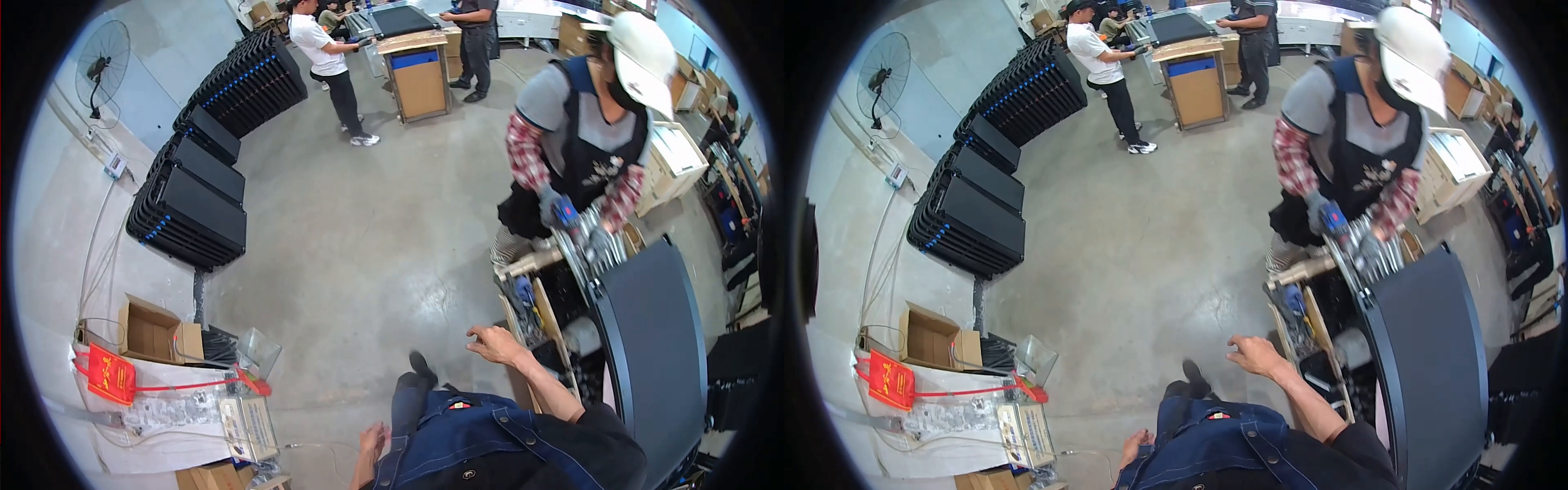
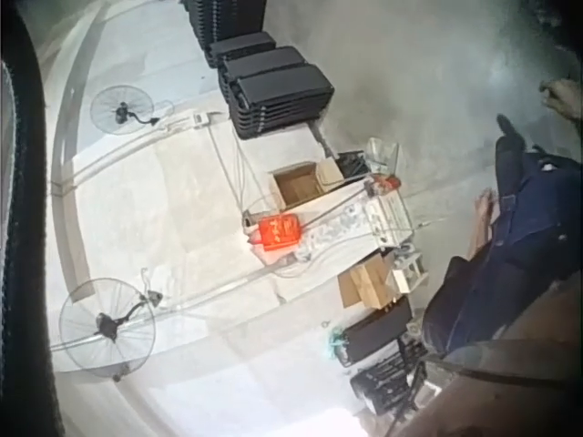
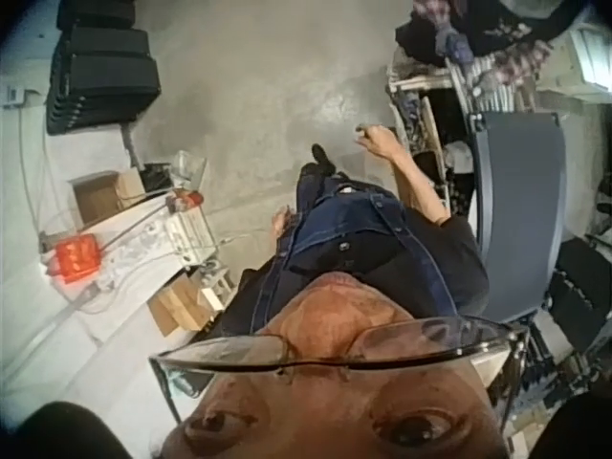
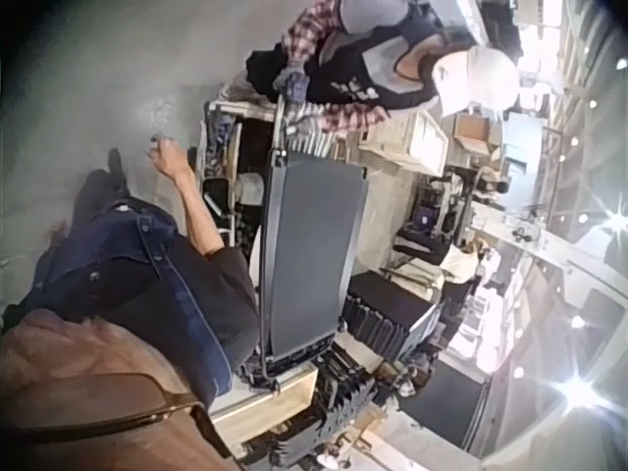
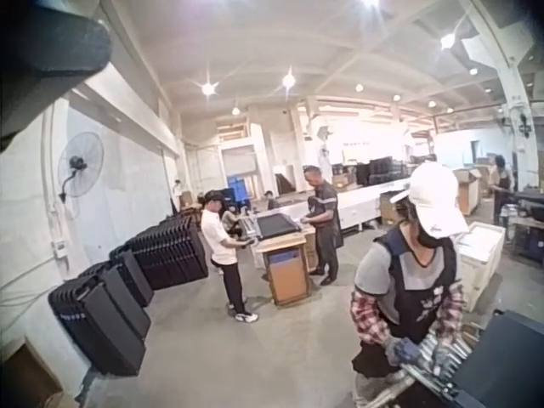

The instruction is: Assembling the side and rear components of a treadmill using power tools on a factory floor.

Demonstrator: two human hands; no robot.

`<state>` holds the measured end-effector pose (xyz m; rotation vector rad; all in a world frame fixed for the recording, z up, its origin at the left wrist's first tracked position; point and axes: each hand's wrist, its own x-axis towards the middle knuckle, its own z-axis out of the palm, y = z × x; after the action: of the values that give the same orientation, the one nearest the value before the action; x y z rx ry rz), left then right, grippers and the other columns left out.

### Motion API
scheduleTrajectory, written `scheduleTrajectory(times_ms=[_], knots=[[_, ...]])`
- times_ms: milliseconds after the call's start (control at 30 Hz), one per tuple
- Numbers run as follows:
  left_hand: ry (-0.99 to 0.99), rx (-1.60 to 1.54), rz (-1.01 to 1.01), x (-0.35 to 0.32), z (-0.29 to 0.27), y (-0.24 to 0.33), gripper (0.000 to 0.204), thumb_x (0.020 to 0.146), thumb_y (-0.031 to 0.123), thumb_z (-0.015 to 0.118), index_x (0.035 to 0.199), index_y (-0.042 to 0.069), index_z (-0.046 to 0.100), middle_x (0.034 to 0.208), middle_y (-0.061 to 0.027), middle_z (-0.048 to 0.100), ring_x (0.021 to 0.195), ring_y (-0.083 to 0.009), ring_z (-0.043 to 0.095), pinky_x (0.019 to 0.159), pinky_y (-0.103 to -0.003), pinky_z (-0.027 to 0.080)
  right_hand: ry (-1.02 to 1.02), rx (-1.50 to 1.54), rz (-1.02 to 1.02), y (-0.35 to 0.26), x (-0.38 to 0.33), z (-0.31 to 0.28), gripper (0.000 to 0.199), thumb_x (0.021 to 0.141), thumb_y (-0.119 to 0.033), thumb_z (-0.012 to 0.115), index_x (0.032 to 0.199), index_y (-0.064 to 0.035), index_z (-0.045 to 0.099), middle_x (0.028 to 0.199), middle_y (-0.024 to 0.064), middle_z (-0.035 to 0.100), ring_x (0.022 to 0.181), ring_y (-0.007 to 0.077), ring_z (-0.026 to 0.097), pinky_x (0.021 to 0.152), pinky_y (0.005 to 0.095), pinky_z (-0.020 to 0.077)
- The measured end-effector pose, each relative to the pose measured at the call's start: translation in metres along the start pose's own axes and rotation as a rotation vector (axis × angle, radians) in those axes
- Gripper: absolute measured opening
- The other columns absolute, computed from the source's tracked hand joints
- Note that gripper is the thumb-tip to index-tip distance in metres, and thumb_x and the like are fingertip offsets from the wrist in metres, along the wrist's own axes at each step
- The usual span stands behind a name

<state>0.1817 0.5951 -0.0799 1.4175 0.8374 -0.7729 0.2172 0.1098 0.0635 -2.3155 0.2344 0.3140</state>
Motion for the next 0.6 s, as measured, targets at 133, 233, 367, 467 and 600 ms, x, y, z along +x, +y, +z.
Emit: scheduleTrajectory(times_ms=[133,233,367,467,600], knots=[[-0.105,0.261,0.111,0.085,-0.027,0.082,0.016,0.092,0.015,0.066,0.097,-0.001,0.066,0.080,-0.0123,0.067,0.065,-0.0218,0.066,0.056,-0.035,0.057,-0.052,0.063,0.050,0.005,0.117,-0.034,0.041,0.092,-0.035,0.067,0.120,-0.0061,0.066,0.099,0.0180,0.074,0.097,0.0368,0.070,0.085,0.0471,0.0543],[0.018,0.206,0.124,0.159,0.018,0.218,0.013,0.090,0.014,0.068,0.091,0.001,0.066,0.075,-0.0104,0.066,0.061,-0.0208,0.065,0.051,-0.034,0.055,-0.030,0.097,0.157,0.023,0.204,-0.067,0.042,0.091,-0.038,0.067,0.119,-0.0058,0.067,0.100,0.0177,0.074,0.100,0.0367,0.070,0.087,0.0475,0.0533],[0.083,0.377,0.368,0.265,0.177,0.452,0.016,0.090,0.014,0.067,0.092,-0.001,0.066,0.074,-0.0063,0.065,0.062,-0.0144,0.062,0.051,-0.029,0.051,0.030,0.054,0.121,0.066,0.332,-0.092,0.040,0.091,-0.036,0.067,0.116,-0.0047,0.069,0.094,0.0168,0.075,0.090,0.0346,0.072,0.083,0.0449,0.0547],[-0.158,0.461,0.655,0.297,0.341,0.615,0.031,0.094,0.021,0.066,0.109,-0.006,0.065,0.086,-0.0068,0.068,0.073,-0.0135,0.063,0.062,-0.028,0.053,-0.082,0.336,0.264,0.089,0.427,-0.132,0.038,0.091,-0.034,0.068,0.114,-0.0034,0.069,0.086,0.0132,0.074,0.075,0.0279,0.073,0.073,0.0393,0.0571],[-0.433,0.440,0.809,0.267,0.560,0.742,0.036,0.096,0.026,0.066,0.115,-0.005,0.064,0.089,-0.0060,0.066,0.077,-0.0126,0.061,0.067,-0.027,0.052,-0.018,0.600,0.412,0.157,0.546,-0.163,0.037,0.091,-0.032,0.068,0.112,-0.0013,0.068,0.082,0.0096,0.073,0.064,0.0211,0.070,0.062,0.0342,0.0565]])
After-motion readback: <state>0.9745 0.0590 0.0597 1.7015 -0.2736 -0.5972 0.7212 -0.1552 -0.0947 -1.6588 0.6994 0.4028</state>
